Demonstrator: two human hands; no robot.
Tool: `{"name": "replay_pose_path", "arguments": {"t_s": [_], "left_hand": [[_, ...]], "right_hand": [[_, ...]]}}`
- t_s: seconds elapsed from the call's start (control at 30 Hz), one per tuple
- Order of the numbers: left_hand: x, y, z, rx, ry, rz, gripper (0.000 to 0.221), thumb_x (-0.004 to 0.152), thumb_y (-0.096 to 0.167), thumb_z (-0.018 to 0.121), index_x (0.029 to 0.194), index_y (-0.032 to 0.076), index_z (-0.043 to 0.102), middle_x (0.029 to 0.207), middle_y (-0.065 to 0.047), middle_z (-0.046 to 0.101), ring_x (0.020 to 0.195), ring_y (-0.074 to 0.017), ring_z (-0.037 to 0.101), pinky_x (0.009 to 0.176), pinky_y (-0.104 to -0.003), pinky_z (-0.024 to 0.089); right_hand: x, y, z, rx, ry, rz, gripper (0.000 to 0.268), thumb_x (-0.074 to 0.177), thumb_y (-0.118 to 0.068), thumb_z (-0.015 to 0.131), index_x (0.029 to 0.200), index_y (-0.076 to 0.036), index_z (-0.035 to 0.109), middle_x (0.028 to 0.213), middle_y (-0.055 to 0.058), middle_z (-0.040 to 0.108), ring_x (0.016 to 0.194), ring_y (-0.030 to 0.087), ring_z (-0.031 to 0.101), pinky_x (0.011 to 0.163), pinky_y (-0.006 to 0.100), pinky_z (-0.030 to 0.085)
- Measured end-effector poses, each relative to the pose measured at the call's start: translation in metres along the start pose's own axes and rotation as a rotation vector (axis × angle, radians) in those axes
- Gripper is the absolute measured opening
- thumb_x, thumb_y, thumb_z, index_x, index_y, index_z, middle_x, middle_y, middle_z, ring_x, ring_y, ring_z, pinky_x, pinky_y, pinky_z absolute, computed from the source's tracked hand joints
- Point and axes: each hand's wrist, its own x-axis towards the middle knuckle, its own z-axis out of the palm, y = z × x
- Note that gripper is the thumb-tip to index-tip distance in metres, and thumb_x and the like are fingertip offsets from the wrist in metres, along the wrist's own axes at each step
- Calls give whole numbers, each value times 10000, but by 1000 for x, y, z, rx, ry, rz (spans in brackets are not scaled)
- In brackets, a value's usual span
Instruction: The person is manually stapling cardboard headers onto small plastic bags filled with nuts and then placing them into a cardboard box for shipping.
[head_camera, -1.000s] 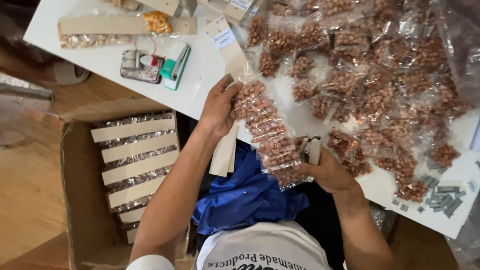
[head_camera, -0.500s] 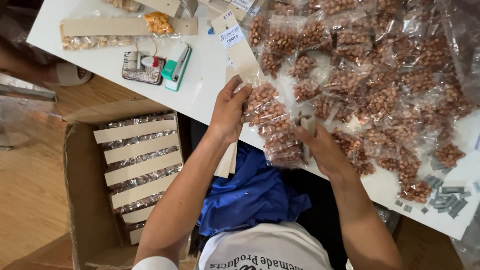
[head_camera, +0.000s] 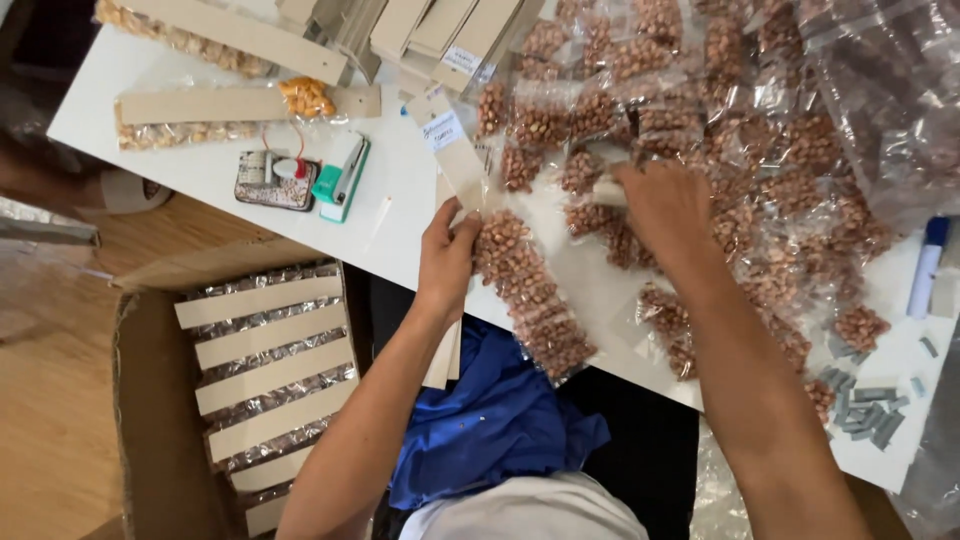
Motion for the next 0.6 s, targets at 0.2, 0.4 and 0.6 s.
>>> {"name": "replay_pose_path", "arguments": {"t_s": [0.2,0.4,0.6], "left_hand": [[12,-19,0,-130,-10,-63,570,1066,337,540,1536,34,428,1415,-284,576,1306,-370,567,1029,-535,517],[0,15,21,-223,-90,-53,491,1033,280,594,1459,42,540,1116,-124,655,969,-158,593,885,-347,558],[-26,58,37,-226,-218,-77,694,1049,550,409,1497,30,512,1198,-126,627,1113,-206,596,1010,-419,512]], "right_hand": [[3,-14,-53,68,416,83,214,844,-210,859,1027,-159,759,946,25,588,895,229,672,786,327,567],[-4,-37,-116,1321,75,13,203,822,-167,807,1003,-93,756,838,82,682,833,176,620,831,327,496],[23,-60,-123,957,36,-132,255,946,-288,770,956,-57,664,728,160,674,676,307,679,637,424,485]]}}
